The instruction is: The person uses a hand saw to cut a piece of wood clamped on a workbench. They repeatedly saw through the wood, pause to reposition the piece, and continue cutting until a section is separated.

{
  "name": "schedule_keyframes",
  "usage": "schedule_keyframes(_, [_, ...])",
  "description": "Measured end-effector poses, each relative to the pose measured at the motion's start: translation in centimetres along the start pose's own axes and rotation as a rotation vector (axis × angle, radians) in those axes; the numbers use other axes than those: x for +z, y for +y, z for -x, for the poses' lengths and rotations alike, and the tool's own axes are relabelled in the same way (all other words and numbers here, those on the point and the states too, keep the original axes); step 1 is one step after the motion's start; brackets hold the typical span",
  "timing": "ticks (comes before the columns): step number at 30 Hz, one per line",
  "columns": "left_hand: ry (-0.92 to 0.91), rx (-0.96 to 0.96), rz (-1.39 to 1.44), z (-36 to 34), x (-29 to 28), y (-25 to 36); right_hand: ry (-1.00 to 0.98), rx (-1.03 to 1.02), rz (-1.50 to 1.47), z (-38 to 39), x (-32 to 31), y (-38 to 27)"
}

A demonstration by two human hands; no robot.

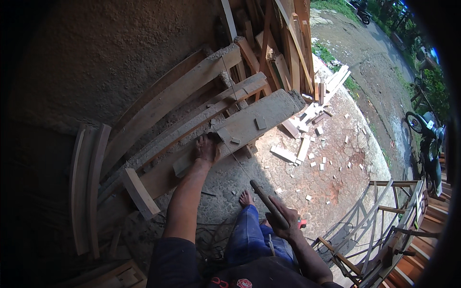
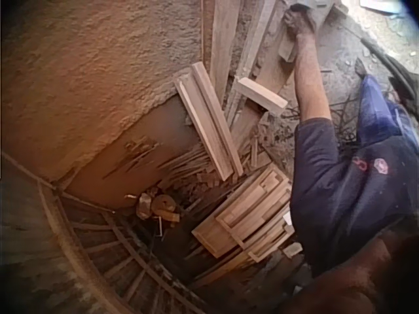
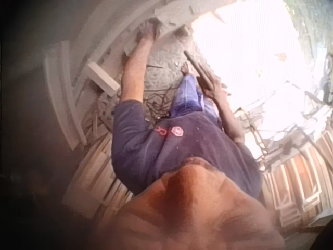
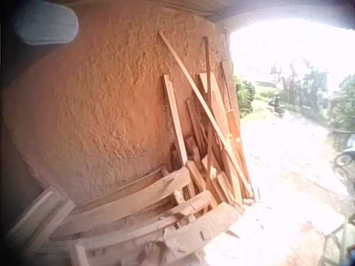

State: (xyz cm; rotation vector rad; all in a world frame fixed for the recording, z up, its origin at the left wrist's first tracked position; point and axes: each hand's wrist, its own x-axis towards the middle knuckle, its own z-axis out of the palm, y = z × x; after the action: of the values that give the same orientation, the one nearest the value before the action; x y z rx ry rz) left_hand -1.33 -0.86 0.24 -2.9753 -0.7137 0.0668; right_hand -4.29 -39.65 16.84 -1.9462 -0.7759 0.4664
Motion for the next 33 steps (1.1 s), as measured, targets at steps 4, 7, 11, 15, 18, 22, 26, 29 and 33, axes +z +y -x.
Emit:
schedule_keyframes(4, [-0.068, 0.012, 0.049, -1.5, 0.0, -1.4, 0.027, 0.043, -0.191, -6.5, 3.5, -0.8])
schedule_keyframes(7, [-0.176, -0.027, 0.029, -1.5, -2.8, -0.2, 0.113, -0.082, -0.156, -6.7, 1.9, -2.8])
schedule_keyframes(11, [-0.175, -0.126, 0.220, -1.5, -4.8, -1.3, 0.233, -0.315, -0.034, -5.2, -1.1, -6.9])
schedule_keyframes(15, [-0.327, -0.056, 0.425, -3.8, -8.0, -2.8, 0.235, -0.334, -0.156, -4.4, -3.3, -7.3])
schedule_keyframes(18, [-0.304, 0.029, 0.838, -4.9, -5.3, -5.7, 0.282, -0.259, -0.194, -2.1, -3.7, -6.2])
schedule_keyframes(22, [-0.025, -0.025, 0.476, -5.4, -4.1, -3.9, 0.363, -0.185, -0.193, 1.4, -2.5, -4.8])
schedule_keyframes(26, [0.088, -0.054, 0.456, -7.4, -2.1, 2.9, 0.461, -0.177, -0.146, 1.9, -2.9, -6.4])
schedule_keyframes(29, [0.016, 0.127, 0.483, -7.9, -3.1, 8.9, 0.509, -0.178, -0.106, 1.3, -3.4, -7.4])
schedule_keyframes(33, [-0.249, 0.375, 0.607, -8.9, -5.7, 14.2, 0.569, -0.141, -0.097, 1.0, -4.4, -8.6])
